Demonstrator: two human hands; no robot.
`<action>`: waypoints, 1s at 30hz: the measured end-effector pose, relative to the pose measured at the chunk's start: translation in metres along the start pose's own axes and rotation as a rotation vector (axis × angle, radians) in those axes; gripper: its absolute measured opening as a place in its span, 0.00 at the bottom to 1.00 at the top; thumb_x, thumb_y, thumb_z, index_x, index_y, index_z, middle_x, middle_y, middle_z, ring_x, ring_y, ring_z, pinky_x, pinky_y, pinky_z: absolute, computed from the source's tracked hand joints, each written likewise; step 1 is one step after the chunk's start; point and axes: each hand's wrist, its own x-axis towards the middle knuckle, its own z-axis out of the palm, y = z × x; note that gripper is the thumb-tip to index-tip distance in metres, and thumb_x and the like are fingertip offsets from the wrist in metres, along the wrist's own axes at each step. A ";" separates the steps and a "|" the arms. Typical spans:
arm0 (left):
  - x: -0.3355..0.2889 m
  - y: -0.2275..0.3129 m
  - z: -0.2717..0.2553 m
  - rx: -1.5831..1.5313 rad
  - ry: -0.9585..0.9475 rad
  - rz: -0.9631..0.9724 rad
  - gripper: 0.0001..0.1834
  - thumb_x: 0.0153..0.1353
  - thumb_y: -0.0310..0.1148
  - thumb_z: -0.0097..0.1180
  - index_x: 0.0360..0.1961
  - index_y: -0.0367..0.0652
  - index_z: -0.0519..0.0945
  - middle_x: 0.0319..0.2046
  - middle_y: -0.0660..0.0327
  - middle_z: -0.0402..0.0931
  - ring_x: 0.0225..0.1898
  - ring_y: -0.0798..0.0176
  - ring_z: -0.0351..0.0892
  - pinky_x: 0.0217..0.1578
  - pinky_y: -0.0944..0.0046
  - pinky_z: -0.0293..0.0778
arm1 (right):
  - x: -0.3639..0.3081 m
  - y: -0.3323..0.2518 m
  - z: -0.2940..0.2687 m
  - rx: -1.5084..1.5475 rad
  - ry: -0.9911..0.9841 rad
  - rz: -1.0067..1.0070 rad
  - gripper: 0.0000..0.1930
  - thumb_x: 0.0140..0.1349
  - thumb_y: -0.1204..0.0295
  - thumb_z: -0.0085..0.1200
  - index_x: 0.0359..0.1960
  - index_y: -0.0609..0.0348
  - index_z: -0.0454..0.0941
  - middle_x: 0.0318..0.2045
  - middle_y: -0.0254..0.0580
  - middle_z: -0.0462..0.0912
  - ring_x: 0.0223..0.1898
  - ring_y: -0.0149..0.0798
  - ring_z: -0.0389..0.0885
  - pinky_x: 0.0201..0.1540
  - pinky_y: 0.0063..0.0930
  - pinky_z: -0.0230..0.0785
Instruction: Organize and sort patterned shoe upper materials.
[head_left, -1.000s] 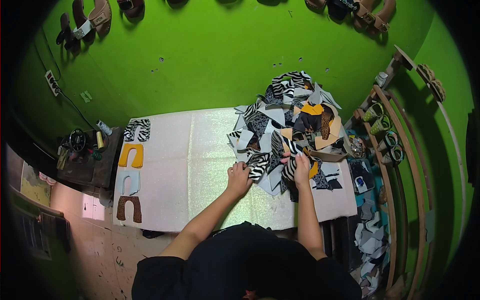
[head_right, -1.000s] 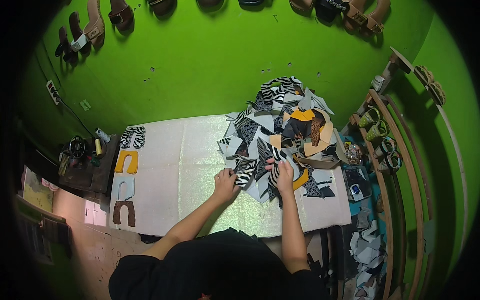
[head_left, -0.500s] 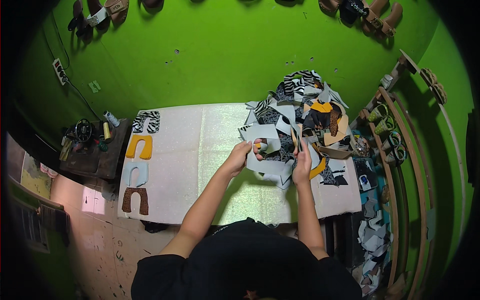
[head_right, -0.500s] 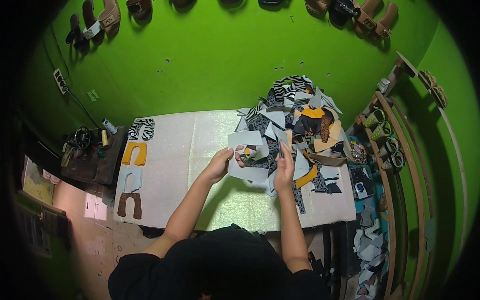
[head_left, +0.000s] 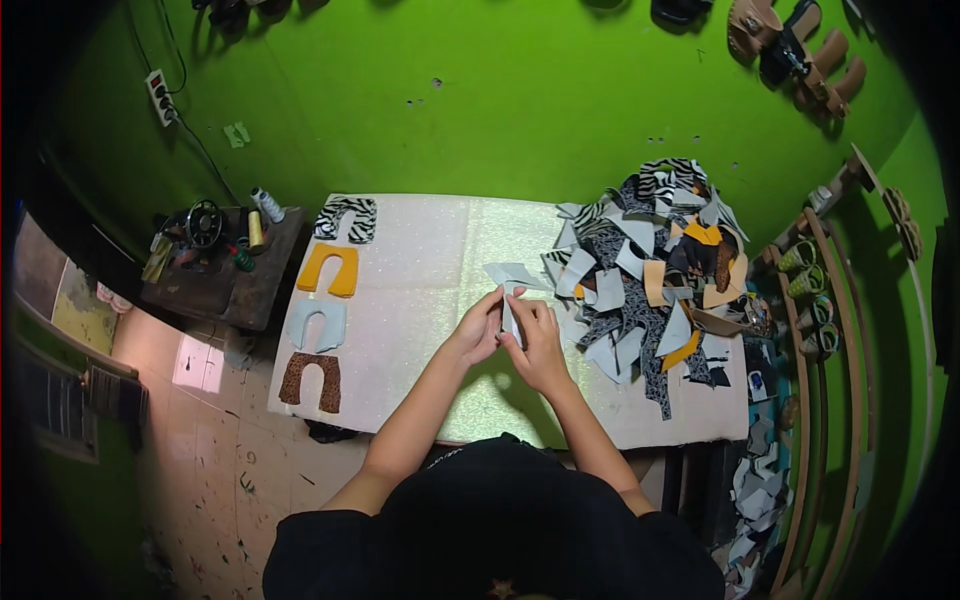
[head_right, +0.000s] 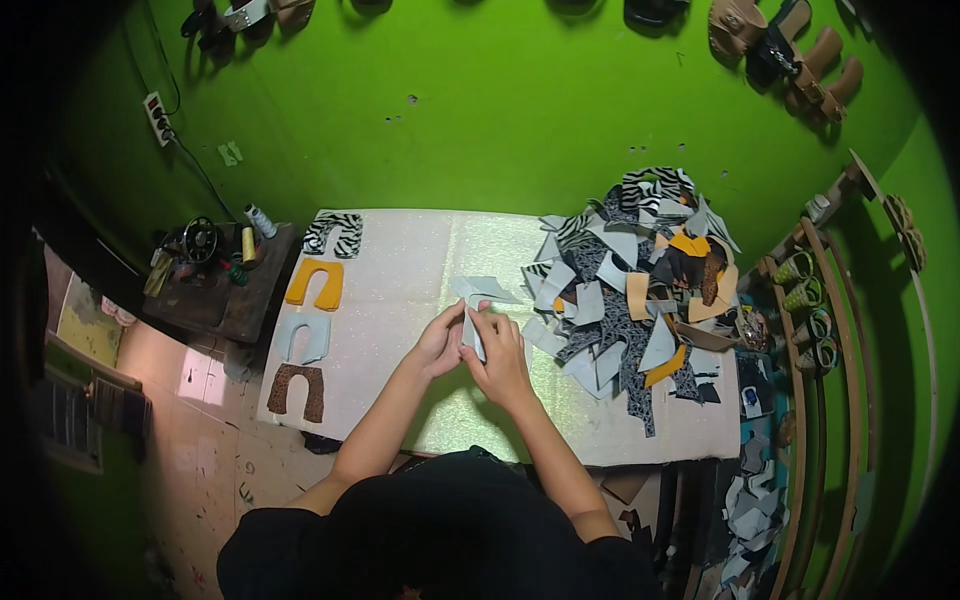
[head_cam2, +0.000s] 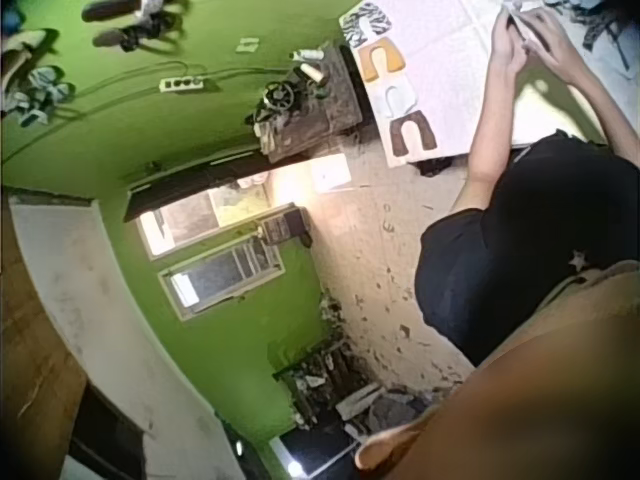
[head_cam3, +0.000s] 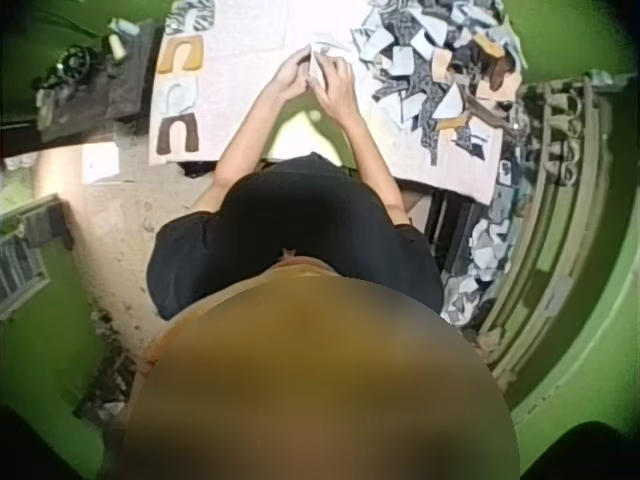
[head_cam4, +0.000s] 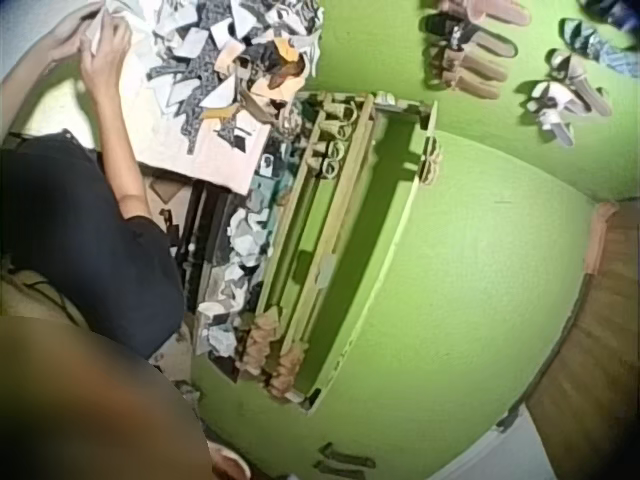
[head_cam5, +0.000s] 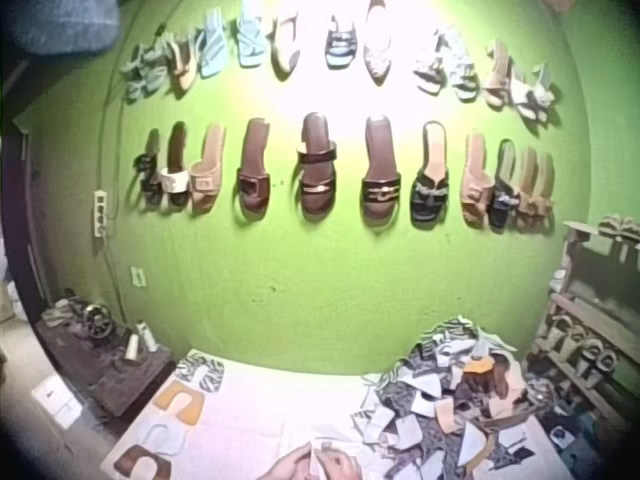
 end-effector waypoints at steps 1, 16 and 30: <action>-0.003 0.003 -0.010 -0.003 0.007 0.006 0.21 0.65 0.44 0.33 0.51 0.40 0.65 0.45 0.54 0.69 0.47 0.61 0.69 0.48 0.60 0.66 | 0.001 -0.004 0.008 0.012 0.006 -0.003 0.26 0.49 0.67 0.53 0.52 0.60 0.65 0.41 0.49 0.68 0.43 0.48 0.65 0.48 0.38 0.56; -0.042 0.052 -0.074 -0.057 0.048 0.088 0.11 0.61 0.27 0.34 0.44 0.37 0.63 0.46 0.49 0.70 0.46 0.58 0.71 0.49 0.60 0.68 | 0.018 -0.047 0.079 -0.073 -0.121 -0.039 0.30 0.45 0.69 0.55 0.54 0.54 0.64 0.46 0.52 0.62 0.48 0.51 0.59 0.52 0.39 0.53; -0.081 0.102 -0.141 0.310 0.373 0.031 0.23 0.57 0.49 0.45 0.46 0.44 0.64 0.39 0.61 0.69 0.43 0.64 0.67 0.47 0.60 0.62 | 0.067 -0.033 0.134 0.047 -0.096 0.041 0.15 0.45 0.86 0.43 0.37 0.62 0.70 0.27 0.50 0.70 0.32 0.51 0.71 0.35 0.36 0.65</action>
